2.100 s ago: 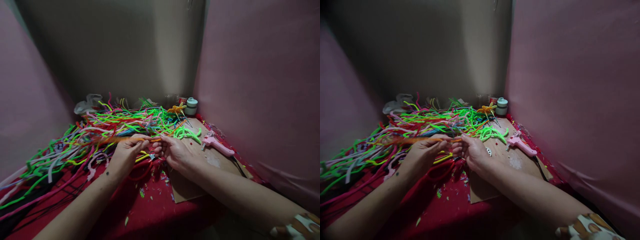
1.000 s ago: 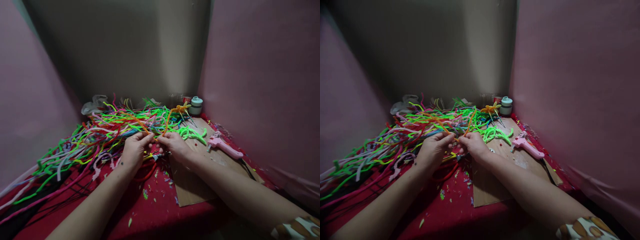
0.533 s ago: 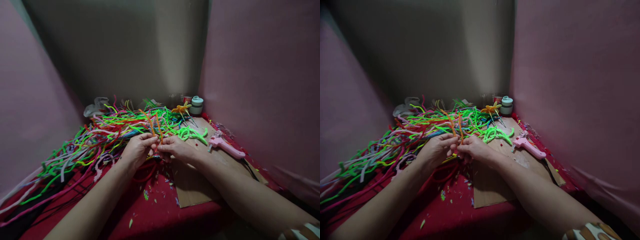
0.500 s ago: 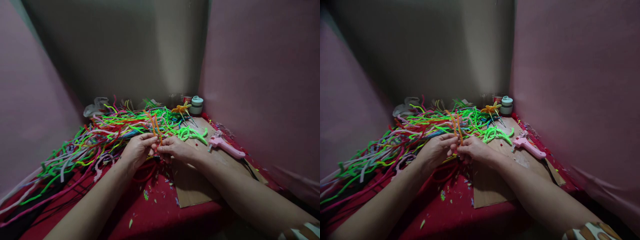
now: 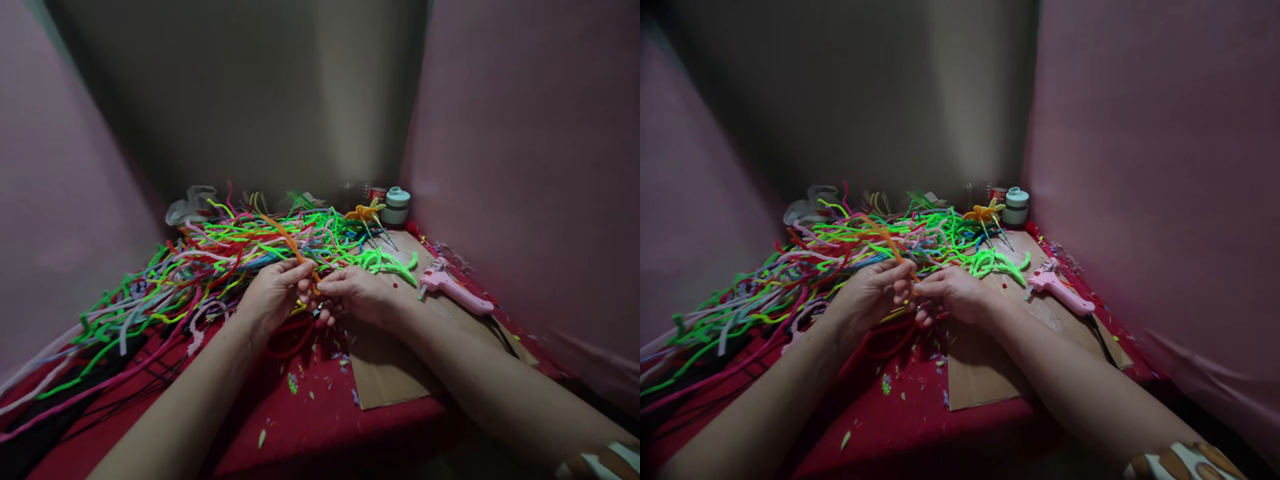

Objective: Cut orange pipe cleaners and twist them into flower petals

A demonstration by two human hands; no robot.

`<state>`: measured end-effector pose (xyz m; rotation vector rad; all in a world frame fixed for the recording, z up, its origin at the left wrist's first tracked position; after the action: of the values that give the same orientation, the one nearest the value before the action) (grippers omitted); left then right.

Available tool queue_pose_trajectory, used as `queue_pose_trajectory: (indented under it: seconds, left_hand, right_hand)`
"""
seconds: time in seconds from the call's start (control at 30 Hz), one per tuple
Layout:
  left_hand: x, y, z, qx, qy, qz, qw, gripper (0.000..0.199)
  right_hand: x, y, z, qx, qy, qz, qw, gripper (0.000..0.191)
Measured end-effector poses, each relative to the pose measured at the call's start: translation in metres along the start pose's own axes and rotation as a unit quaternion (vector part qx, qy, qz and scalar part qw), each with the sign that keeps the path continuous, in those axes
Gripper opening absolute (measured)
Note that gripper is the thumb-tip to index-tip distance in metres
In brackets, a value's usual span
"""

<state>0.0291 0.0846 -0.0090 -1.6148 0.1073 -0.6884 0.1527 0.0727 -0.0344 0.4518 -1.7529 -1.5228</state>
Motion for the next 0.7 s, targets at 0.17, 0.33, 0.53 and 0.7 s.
queue_pose_trajectory:
  seconds: [0.17, 0.33, 0.53, 0.7]
  left_hand:
    - [-0.003, -0.003, -0.002, 0.005, 0.021, -0.031, 0.999, 0.024]
    - [0.001, 0.000, -0.004, 0.016, 0.039, -0.034, 0.999, 0.023]
    - [-0.002, -0.002, -0.004, 0.044, -0.007, 0.032, 0.999, 0.020]
    - [-0.005, 0.001, -0.005, 0.026, -0.025, 0.104, 0.994, 0.019]
  right_hand:
    - [0.005, -0.011, 0.002, 0.031, 0.052, 0.177, 0.982, 0.019]
    - [0.007, -0.017, 0.003, 0.039, 0.026, 0.206, 0.977, 0.010]
    - [0.006, -0.015, 0.005, 0.009, -0.006, 0.180, 0.984, 0.011]
    - [0.001, -0.014, 0.004, 0.010, -0.078, 0.164, 0.983, 0.012]
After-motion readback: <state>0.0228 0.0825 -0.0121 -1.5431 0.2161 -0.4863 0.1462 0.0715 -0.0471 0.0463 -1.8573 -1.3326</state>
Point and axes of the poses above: each hand's wrist, its own z-axis towards the middle knuckle, its own x-axis out of the palm, y = z × x, the point moved 4 cm from there along z, towards the middle knuckle, and after that the axes turned 10 degrees about y, right-handed, at the moved point
